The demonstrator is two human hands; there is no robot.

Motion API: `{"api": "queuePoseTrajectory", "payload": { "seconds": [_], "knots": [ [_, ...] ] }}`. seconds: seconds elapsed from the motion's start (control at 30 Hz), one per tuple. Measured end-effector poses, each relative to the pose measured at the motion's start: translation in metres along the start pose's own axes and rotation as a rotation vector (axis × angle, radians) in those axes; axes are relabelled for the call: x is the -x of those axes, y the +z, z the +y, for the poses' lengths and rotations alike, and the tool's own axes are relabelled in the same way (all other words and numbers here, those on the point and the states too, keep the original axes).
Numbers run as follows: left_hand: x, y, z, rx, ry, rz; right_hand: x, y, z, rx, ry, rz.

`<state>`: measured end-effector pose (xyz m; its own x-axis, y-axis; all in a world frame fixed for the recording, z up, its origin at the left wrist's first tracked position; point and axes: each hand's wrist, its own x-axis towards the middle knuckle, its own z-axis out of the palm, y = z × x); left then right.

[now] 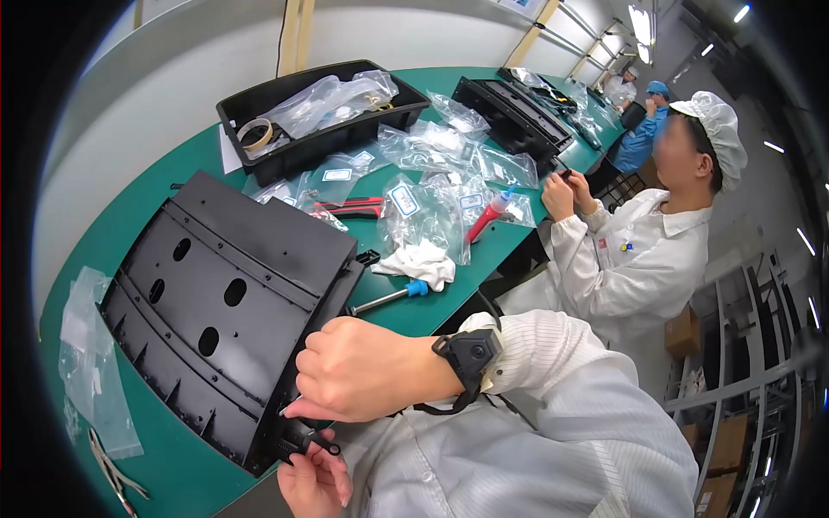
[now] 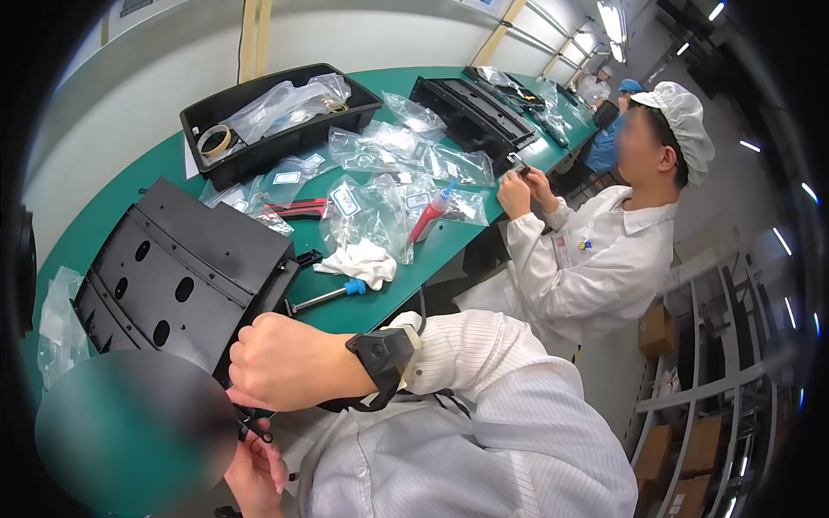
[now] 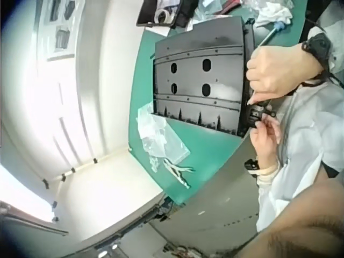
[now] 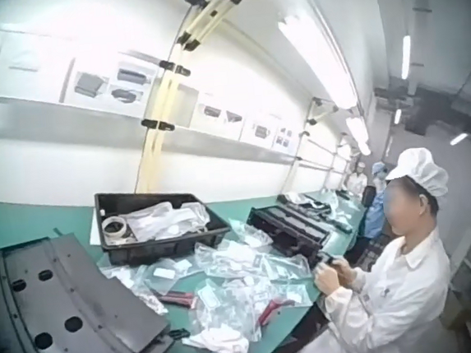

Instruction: Assembling a large black plastic chassis using hand tools, screws, and adhesive.

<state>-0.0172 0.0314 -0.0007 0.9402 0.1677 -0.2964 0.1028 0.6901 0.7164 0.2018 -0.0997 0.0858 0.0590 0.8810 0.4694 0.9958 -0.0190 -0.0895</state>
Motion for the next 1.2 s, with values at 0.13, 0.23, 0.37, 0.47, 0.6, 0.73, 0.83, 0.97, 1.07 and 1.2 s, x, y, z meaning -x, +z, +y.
{"api": "queuePoseTrajectory", "payload": {
  "seconds": [0.13, 0.23, 0.37, 0.47, 0.6, 0.73, 0.83, 0.97, 1.07, 1.2],
  "knots": [
    [0.006, 0.045, 0.013, -0.024, 0.014, 0.280, -0.003, -0.003, -0.004, -0.025, -0.003, 0.048],
    [-0.002, 0.029, -0.008, -0.047, 0.158, 0.268, 0.000, -0.001, -0.012, -0.066, 0.048, 0.115],
    [-0.002, 0.024, -0.014, -0.039, 0.201, 0.203, 0.005, -0.001, -0.021, -0.035, 0.097, 0.086],
    [0.000, 0.026, -0.012, -0.049, 0.166, 0.186, 0.007, -0.004, -0.019, -0.066, 0.141, 0.095],
    [0.001, 0.001, -0.007, -0.170, 0.200, 0.151, 0.013, -0.018, -0.009, -0.134, 0.160, 0.011],
    [0.012, -0.016, 0.015, -0.172, 0.137, 0.095, 0.006, -0.015, -0.010, -0.153, 0.129, 0.011],
    [0.032, -0.004, 0.021, -0.106, 0.053, 0.128, 0.000, -0.015, -0.015, -0.222, 0.073, 0.053],
    [0.011, -0.005, 0.022, 0.081, -0.049, -0.007, -0.001, -0.020, -0.018, -0.135, 0.149, 0.006],
    [0.009, -0.007, 0.010, 0.206, -0.011, -0.061, 0.001, -0.016, -0.025, -0.131, 0.132, 0.011],
    [0.013, -0.002, 0.005, 0.236, 0.014, -0.037, 0.002, -0.013, -0.044, -0.062, 0.202, 0.034]
  ]
}}
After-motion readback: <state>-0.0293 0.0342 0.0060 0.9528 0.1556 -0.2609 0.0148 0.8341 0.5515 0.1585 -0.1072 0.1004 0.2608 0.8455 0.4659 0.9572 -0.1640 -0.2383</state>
